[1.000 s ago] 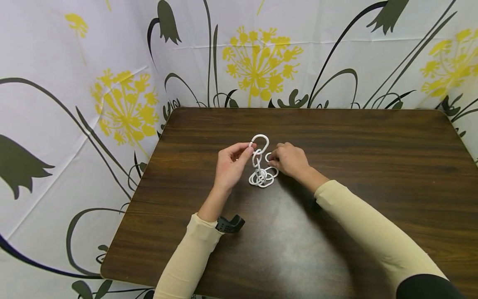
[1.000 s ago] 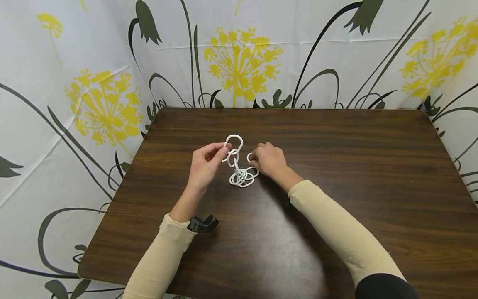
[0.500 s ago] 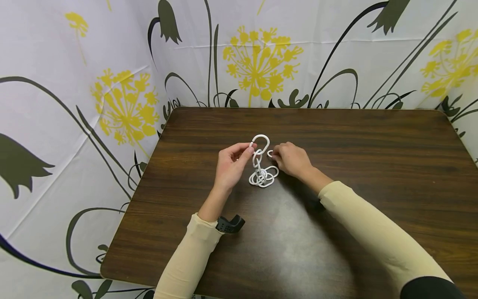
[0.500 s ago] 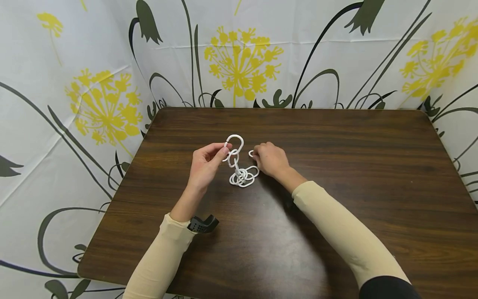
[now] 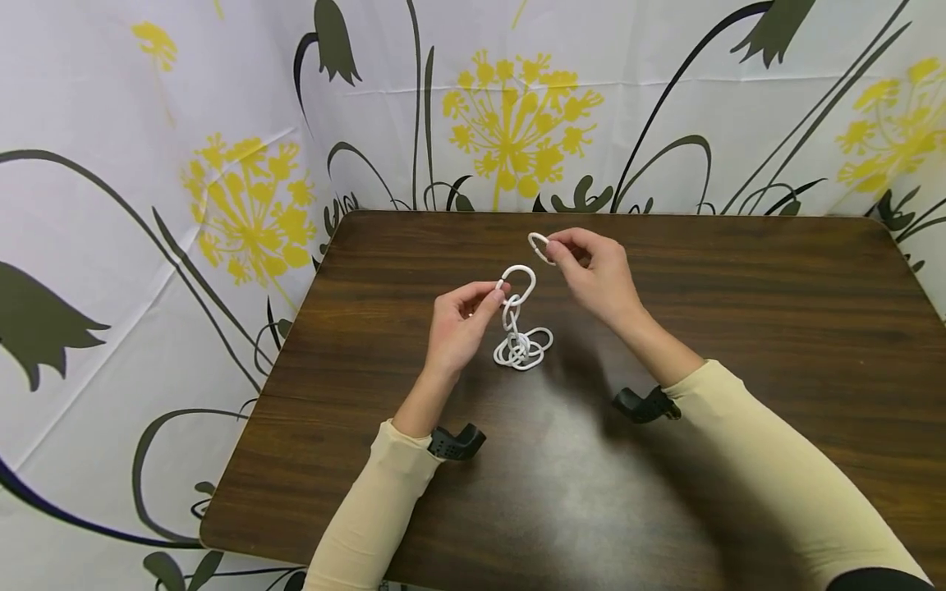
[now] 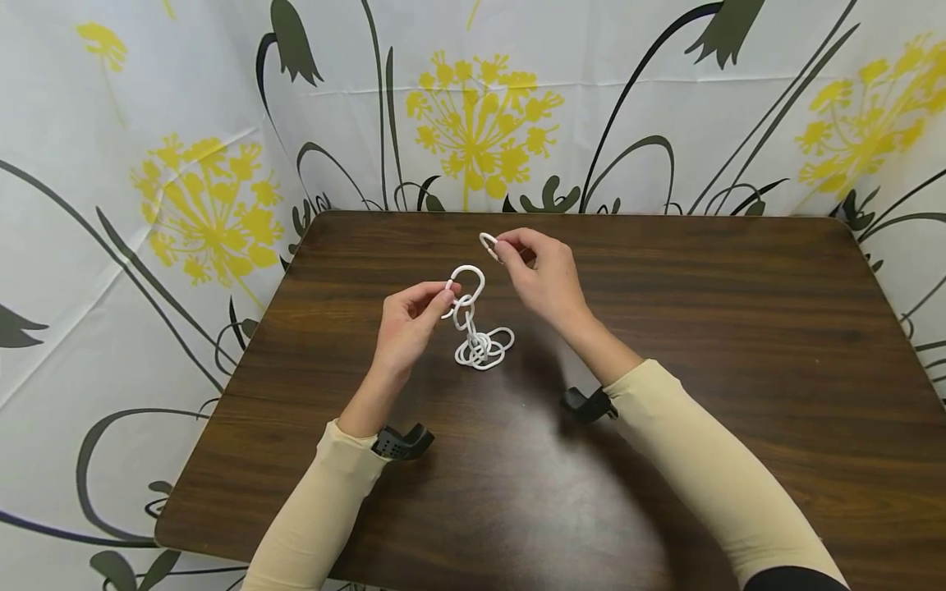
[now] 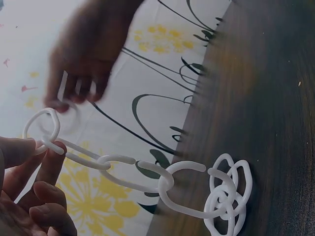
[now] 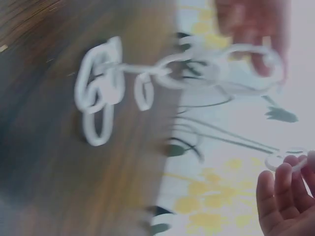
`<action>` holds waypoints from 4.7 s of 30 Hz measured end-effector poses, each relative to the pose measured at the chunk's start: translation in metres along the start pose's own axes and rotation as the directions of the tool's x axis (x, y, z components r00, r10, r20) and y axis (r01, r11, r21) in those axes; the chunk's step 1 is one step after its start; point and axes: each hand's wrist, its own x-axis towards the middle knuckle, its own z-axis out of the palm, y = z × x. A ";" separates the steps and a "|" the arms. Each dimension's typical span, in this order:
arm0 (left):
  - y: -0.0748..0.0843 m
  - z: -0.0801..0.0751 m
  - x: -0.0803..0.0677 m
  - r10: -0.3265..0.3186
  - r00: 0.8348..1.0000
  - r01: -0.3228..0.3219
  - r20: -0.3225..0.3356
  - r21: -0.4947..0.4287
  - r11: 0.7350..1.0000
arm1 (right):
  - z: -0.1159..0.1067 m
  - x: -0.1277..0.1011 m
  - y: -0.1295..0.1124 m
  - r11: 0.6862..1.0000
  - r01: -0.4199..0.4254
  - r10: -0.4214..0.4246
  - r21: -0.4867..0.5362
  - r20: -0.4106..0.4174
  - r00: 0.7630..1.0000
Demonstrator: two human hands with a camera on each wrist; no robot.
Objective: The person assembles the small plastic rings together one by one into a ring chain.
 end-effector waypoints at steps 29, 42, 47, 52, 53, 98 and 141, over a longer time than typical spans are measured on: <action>0.038 0.001 -0.011 0.032 0.999 -0.033 0.019 0.084 0.996 | 0.007 -0.021 -0.034 0.981 0.193 -0.196 0.034 0.157 0.968; 0.037 0.002 -0.012 0.035 0.998 -0.039 0.046 0.082 0.996 | 0.008 -0.021 -0.026 0.965 0.260 -0.253 -0.030 0.160 0.954; 0.036 0.003 -0.012 0.038 0.997 -0.045 0.074 0.100 0.994 | 0.009 -0.021 -0.023 0.963 0.262 -0.249 -0.061 0.160 0.955; 0.035 0.003 -0.012 0.036 0.996 -0.043 0.077 0.093 0.995 | 0.008 -0.019 -0.021 0.978 0.197 -0.190 -0.068 0.099 0.977; 0.035 0.003 -0.012 0.034 0.996 -0.042 0.077 0.094 0.995 | 0.007 -0.019 -0.021 0.984 0.168 -0.163 -0.055 0.088 0.983; -0.066 -0.011 0.041 -0.138 0.990 0.016 0.024 0.959 0.282 | 0.000 -0.002 -0.012 0.902 -0.210 0.171 0.377 0.136 0.976; 0.023 -0.004 0.036 -0.187 0.967 0.195 -0.171 0.036 0.980 | -0.001 -0.014 -0.002 0.925 -0.173 0.128 0.339 0.149 0.980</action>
